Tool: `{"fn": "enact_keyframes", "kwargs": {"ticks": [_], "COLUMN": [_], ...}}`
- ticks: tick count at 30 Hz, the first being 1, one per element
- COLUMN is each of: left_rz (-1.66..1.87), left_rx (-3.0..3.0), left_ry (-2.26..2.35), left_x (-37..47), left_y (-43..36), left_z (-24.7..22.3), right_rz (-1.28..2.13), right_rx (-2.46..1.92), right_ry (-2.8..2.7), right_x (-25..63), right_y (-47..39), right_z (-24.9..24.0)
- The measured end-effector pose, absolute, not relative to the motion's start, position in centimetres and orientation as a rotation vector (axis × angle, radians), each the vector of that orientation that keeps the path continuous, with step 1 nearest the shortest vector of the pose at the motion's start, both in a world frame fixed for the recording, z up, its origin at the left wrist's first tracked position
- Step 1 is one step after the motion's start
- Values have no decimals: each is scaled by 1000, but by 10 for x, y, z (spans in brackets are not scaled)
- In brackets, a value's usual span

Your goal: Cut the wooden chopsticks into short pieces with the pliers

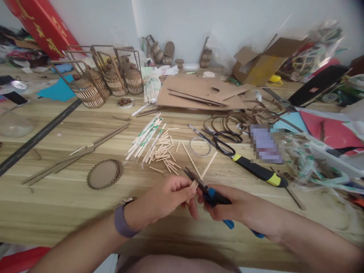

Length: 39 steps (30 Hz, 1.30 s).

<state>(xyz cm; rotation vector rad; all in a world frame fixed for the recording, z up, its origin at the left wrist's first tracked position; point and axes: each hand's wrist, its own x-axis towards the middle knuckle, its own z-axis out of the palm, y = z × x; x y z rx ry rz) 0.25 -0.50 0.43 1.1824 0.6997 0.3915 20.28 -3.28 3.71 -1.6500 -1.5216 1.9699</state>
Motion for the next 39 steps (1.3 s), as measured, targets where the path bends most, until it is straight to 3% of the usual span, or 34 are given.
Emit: {"fn": "enact_keyframes", "kwargs": {"ticks": [14,24,39], "left_rz": [342,383,397], "left_rx": [1306,1196,1125], "left_ry": [720,761,770], "left_x": [0,2,1], "left_y": [-7,-6,-7], "left_z": [10,20,20], "right_rz": [1717,2056,1950], "right_rx": [-1572,-1536,-1602], "right_ry": [-1773,-1390,-1522], "right_x": [195,200,200], "right_y": [-37,-33,-34], "right_z": [36,46,32]}}
